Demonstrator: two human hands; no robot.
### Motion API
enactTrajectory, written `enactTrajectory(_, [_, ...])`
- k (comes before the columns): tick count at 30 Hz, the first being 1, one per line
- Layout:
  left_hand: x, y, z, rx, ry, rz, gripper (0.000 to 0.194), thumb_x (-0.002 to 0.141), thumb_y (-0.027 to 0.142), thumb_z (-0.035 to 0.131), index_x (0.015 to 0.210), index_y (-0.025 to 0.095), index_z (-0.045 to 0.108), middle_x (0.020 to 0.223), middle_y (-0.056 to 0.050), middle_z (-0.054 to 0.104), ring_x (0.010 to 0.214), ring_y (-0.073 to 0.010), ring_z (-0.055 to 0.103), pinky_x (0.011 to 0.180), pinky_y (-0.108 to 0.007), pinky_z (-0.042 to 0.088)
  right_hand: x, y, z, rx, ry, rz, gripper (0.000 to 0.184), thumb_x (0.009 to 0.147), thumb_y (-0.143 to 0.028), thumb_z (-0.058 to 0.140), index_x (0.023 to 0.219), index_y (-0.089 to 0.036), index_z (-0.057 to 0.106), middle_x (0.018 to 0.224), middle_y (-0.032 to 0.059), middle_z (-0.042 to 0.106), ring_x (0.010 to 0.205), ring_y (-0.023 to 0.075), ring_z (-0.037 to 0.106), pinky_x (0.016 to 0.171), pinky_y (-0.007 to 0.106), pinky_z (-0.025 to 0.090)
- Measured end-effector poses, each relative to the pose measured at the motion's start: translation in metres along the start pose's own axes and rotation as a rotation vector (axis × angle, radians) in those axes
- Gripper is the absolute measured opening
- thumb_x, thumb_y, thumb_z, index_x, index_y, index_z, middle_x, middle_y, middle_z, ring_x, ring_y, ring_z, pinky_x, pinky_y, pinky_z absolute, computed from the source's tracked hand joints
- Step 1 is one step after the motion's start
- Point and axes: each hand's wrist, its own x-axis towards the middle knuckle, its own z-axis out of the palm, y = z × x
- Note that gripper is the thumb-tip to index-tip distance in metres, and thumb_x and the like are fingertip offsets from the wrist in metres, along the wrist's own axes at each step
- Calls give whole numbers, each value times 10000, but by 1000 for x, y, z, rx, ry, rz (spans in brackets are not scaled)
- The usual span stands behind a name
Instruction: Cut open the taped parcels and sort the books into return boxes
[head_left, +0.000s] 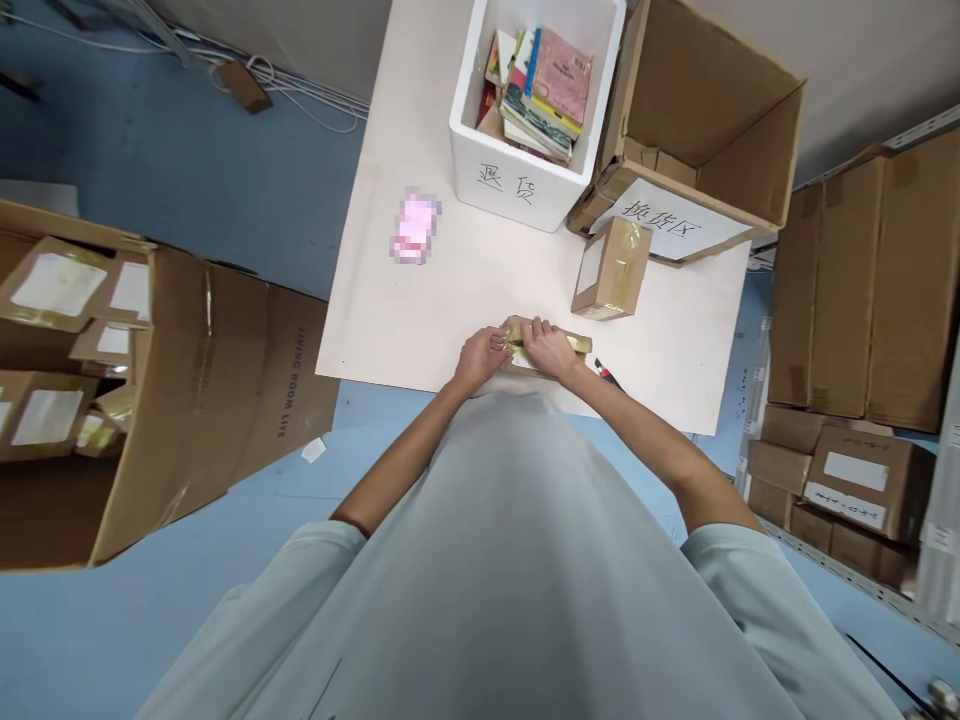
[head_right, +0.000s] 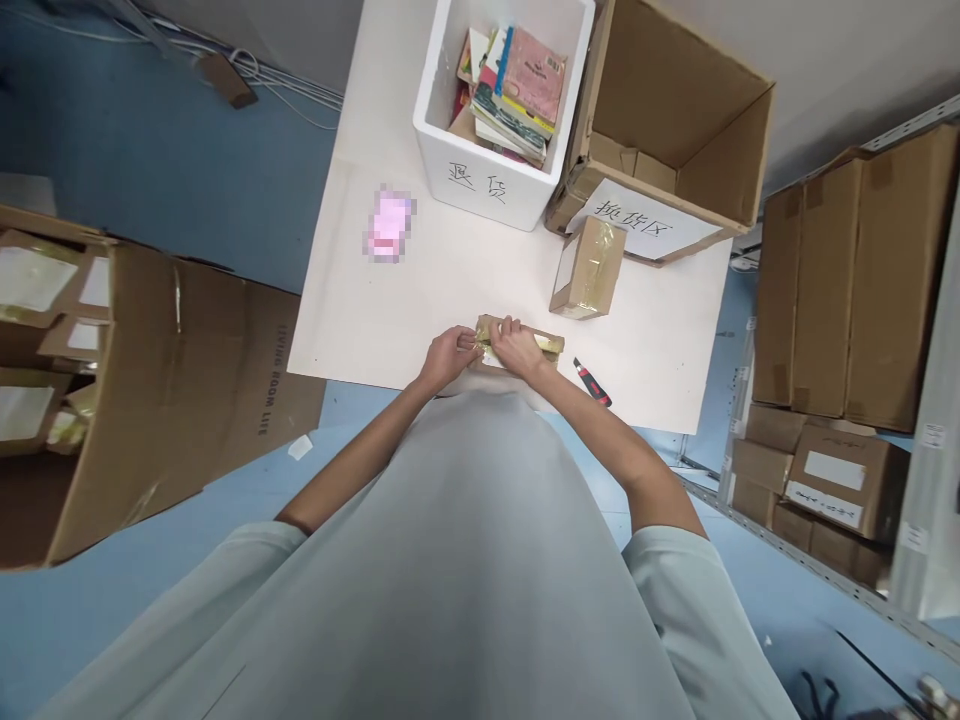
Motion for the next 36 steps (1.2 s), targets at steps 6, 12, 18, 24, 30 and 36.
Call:
enactTrajectory(6, [3, -7, 0, 7, -31, 17, 284, 834, 182, 886, 1100, 197, 788, 1168, -114, 814, 1049, -295, 812, 1061, -483, 659, -7, -21, 14, -30, 16, 49, 598, 1093, -38, 295, 1658, 109, 425, 1653, 454, 507, 1465, 421, 629, 1072, 503, 593])
enactTrajectory(12, [8, -7, 2, 16, -49, 41, 284, 845, 134, 872, 1119, 188, 823, 1188, -118, 829, 1046, -290, 819, 1041, -451, 667, 10, -41, -7, 57, 7, 313, 543, 1088, -43, 352, 1594, 61, 519, 1484, 388, 666, 1355, 375, 692, 1048, 428, 602])
enactTrajectory(18, [7, -8, -1, 19, -94, 41, 339, 872, 92, 869, 1203, 141, 811, 1239, -130, 826, 1051, -248, 821, 1042, -389, 658, 4, -52, -9, 67, 4, 330, 596, 1088, -64, 346, 1654, 70, 478, 1550, 399, 632, 1485, 429, 625, 1031, 455, 643])
enactTrajectory(24, [2, -8, 2, 4, -75, 60, 313, 892, 126, 884, 1196, 148, 815, 1267, -138, 811, 1049, -239, 815, 1030, -367, 659, 8, -50, -5, 70, -79, 209, 670, 1047, -20, 270, 1681, 111, 444, 1544, 430, 635, 1478, 482, 653, 1019, 594, 646])
enactTrajectory(30, [-2, -5, 7, 29, -68, 28, 309, 915, 95, 825, 1216, 151, 791, 1287, -142, 795, 1123, -255, 803, 1070, -380, 642, 29, 22, -34, 152, -147, 114, 405, 1136, -263, 534, 1397, -55, 764, 1243, 279, 837, 1166, 372, 812, 984, 421, 602])
enactTrajectory(36, [-6, -2, 5, 61, -66, 37, 289, 902, 108, 803, 1186, 163, 785, 1196, -121, 798, 1105, -278, 800, 1057, -396, 647, 36, 74, -48, 290, -207, 129, 347, 1139, -444, 641, 1139, -174, 859, 1186, 164, 871, 1090, 325, 824, 875, 329, 545])
